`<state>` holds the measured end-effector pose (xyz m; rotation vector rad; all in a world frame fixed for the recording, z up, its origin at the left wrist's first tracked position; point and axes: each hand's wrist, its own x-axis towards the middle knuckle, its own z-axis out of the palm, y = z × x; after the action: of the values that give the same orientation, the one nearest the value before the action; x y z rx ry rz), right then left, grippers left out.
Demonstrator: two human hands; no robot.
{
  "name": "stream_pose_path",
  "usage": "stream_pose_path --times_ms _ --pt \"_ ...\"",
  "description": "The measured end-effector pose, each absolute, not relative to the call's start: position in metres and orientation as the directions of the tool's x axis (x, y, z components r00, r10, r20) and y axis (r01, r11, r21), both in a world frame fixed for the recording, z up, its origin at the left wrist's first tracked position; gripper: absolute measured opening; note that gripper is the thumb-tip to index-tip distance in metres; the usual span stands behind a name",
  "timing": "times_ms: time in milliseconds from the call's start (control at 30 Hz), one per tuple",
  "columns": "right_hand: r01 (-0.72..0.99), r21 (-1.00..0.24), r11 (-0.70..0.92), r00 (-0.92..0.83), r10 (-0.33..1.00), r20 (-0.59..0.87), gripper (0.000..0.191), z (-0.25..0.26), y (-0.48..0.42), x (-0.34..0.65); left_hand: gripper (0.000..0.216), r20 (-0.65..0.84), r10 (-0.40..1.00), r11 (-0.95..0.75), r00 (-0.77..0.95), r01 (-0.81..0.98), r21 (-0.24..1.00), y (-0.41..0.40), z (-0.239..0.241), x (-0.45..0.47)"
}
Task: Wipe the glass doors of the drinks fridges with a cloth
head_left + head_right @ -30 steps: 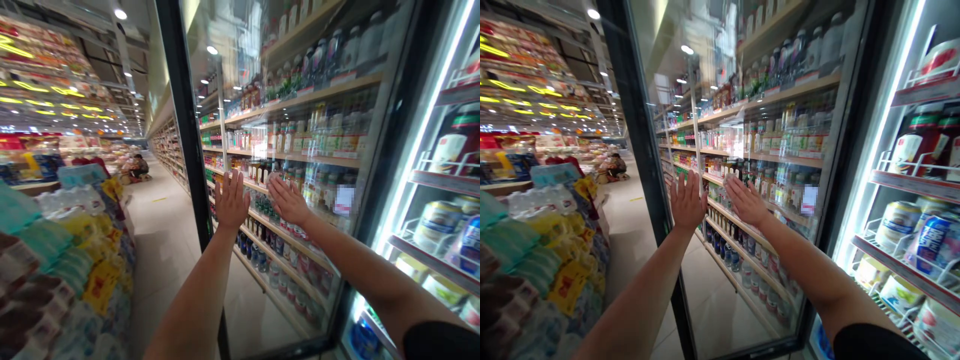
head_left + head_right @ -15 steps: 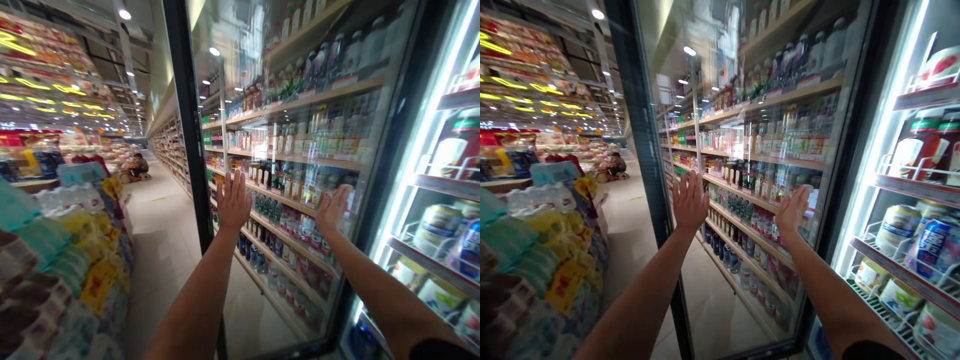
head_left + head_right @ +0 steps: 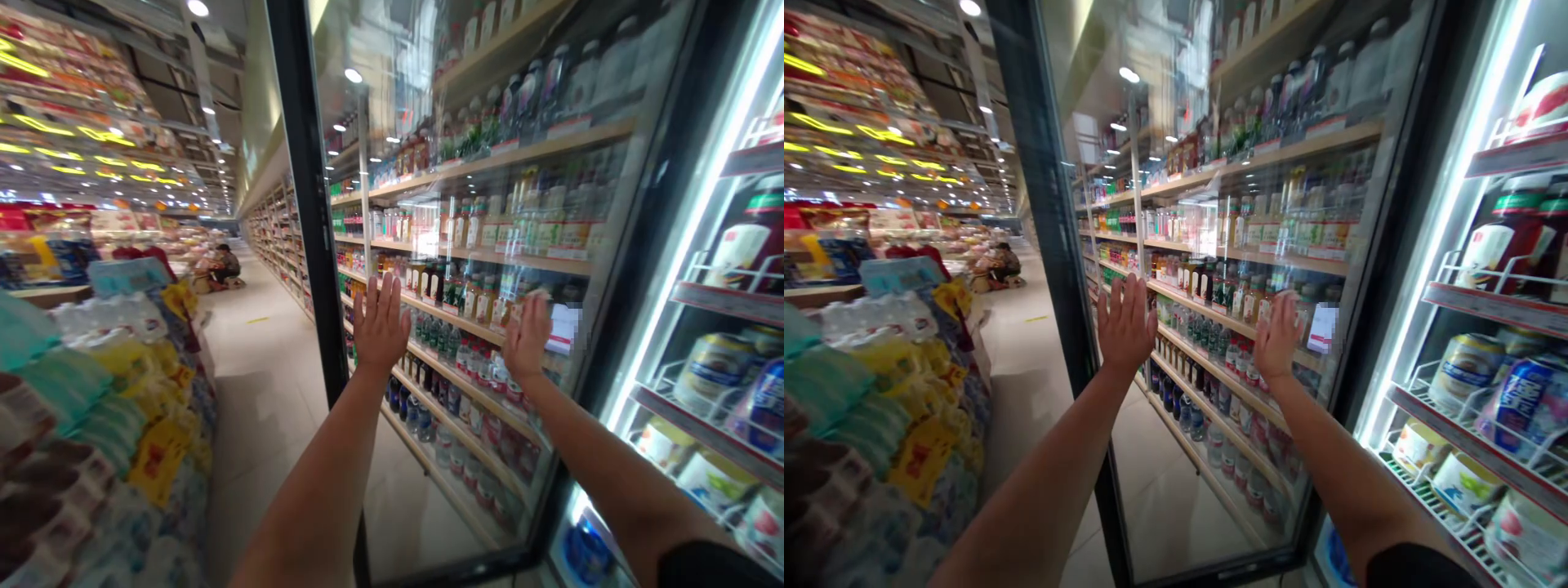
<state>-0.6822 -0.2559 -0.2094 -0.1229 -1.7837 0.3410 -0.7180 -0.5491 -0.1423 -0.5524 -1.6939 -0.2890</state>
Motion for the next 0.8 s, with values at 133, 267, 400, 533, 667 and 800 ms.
stream_pose_path --times_ms 133,267,400,533,667,800 --pt "-0.06 -0.658 0.751 -0.073 0.654 0.753 0.065 -0.225 -0.216 -0.684 0.067 0.975 0.191 0.858 -0.117 0.502 -0.108 -0.548 -0.143 -0.718" --pt "-0.051 -0.739 0.672 -0.001 0.74 0.673 0.067 -0.231 -0.215 -0.689 0.068 0.977 0.192 0.871 -0.093 0.474 -0.126 -0.546 -0.144 -0.718" --pt "-0.142 -0.506 0.851 -0.14 0.489 0.861 0.068 -0.21 -0.266 -0.69 0.067 0.978 0.189 0.877 -0.089 0.464 -0.127 -0.546 -0.144 -0.718" --pt "-0.29 -0.214 0.933 -0.315 0.118 0.942 0.064 -0.194 -0.344 -0.682 0.066 0.977 0.195 0.874 -0.085 0.467 -0.134 -0.547 -0.144 -0.719" --pt "-0.429 -0.028 0.903 -0.431 -0.177 0.885 0.064 -0.178 -0.406 -0.675 0.062 0.972 0.223 0.868 -0.075 0.469 -0.163 -0.549 -0.144 -0.719" --pt "-0.496 -0.018 0.868 -0.446 -0.237 0.863 0.062 -0.155 -0.424 -0.675 0.054 0.967 0.253 0.851 -0.033 0.482 -0.206 -0.554 -0.143 -0.717"
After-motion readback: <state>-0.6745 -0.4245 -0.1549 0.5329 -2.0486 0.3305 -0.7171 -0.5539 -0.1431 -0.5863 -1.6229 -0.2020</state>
